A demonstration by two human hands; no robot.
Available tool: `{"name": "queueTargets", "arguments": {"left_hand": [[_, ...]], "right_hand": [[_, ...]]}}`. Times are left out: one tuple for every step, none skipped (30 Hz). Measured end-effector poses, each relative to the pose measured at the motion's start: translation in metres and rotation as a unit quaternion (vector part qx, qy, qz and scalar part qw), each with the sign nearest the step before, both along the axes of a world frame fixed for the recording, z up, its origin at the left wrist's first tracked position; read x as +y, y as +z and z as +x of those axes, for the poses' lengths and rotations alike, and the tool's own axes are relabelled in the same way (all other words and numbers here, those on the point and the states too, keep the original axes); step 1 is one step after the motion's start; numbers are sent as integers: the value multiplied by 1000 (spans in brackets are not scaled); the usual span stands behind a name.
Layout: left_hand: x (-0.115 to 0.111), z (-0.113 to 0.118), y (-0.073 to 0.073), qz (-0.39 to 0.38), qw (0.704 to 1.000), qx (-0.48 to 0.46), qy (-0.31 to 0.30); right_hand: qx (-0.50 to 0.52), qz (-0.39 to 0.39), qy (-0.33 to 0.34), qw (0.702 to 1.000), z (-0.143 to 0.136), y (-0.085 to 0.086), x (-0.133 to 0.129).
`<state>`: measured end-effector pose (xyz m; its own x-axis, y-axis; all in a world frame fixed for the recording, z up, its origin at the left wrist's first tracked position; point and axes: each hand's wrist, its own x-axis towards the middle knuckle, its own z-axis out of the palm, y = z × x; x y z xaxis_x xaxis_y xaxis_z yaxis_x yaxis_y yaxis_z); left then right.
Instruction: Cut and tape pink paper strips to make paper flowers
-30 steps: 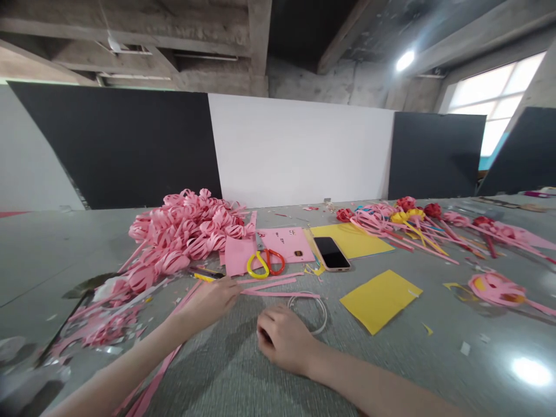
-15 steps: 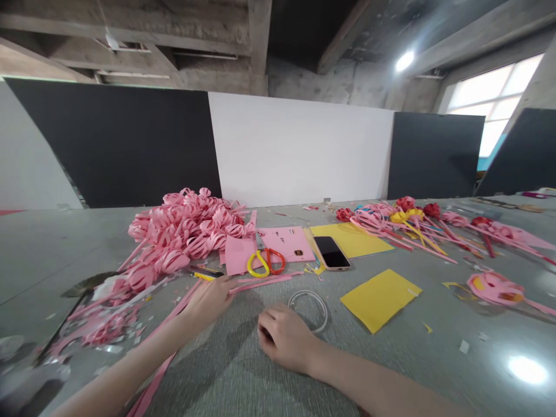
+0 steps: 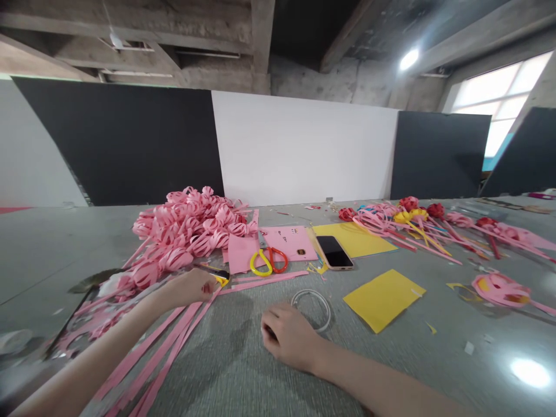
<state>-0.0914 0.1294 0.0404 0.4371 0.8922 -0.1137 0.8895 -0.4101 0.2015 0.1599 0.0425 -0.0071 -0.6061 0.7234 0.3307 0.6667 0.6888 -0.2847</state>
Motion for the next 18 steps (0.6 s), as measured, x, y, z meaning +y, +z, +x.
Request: {"name": "queueTargets", "arguments": {"left_hand": [[0,0,-2,-9,1000,4,-1],[0,0,-4,-16,1000,7,-1],[0,0,-5,-23,1000,10,0],[0,0,-5,-29,999,12,1],[0,-1,-5,-34,999,15,3],[0,-1,-5,-38,999,18,4],[-1,-1,-4,-40,999,21,4],[-1,-2,-3,-41,999,23,4],[-2,-2,-3,-41,999,25,3],[-2,-2,-2,-42,999,27,1],[-2,-3,-1,-46,999,27,-3],[-2,-4,-1,-52,998,28,-9],[-1,-5,0,-59,998,28,-14],[0,-6,-1,-67,997,27,-20],[1,-8,-1,-74,997,27,-24],[3,-9,-2,-79,996,27,-25],[4,-11,-2,-83,996,27,-25],[5,-12,-3,-86,996,29,-24]], "right_hand": [[1,-2,1,1000,0,0,0],[1,-3,2,1000,0,0,0],[0,-3,3,1000,0,0,0],[0,-3,4,1000,0,0,0],[0,-2,4,1000,0,-1,0],[-1,-2,3,1000,0,-1,0],[-1,-2,3,1000,1,-1,0],[0,-2,3,1000,1,-1,0],[2,-3,3,1000,1,-1,0],[3,-4,4,1000,1,-1,0],[4,-4,4,1000,1,-1,0],[5,-3,5,1000,1,-1,0],[5,-3,6,1000,1,-1,0],[5,-2,7,1000,1,-1,0],[5,-1,8,1000,1,-1,0],[5,0,9,1000,1,-1,0],[4,0,9,1000,1,-1,0],[5,1,9,1000,1,-2,0]]}}
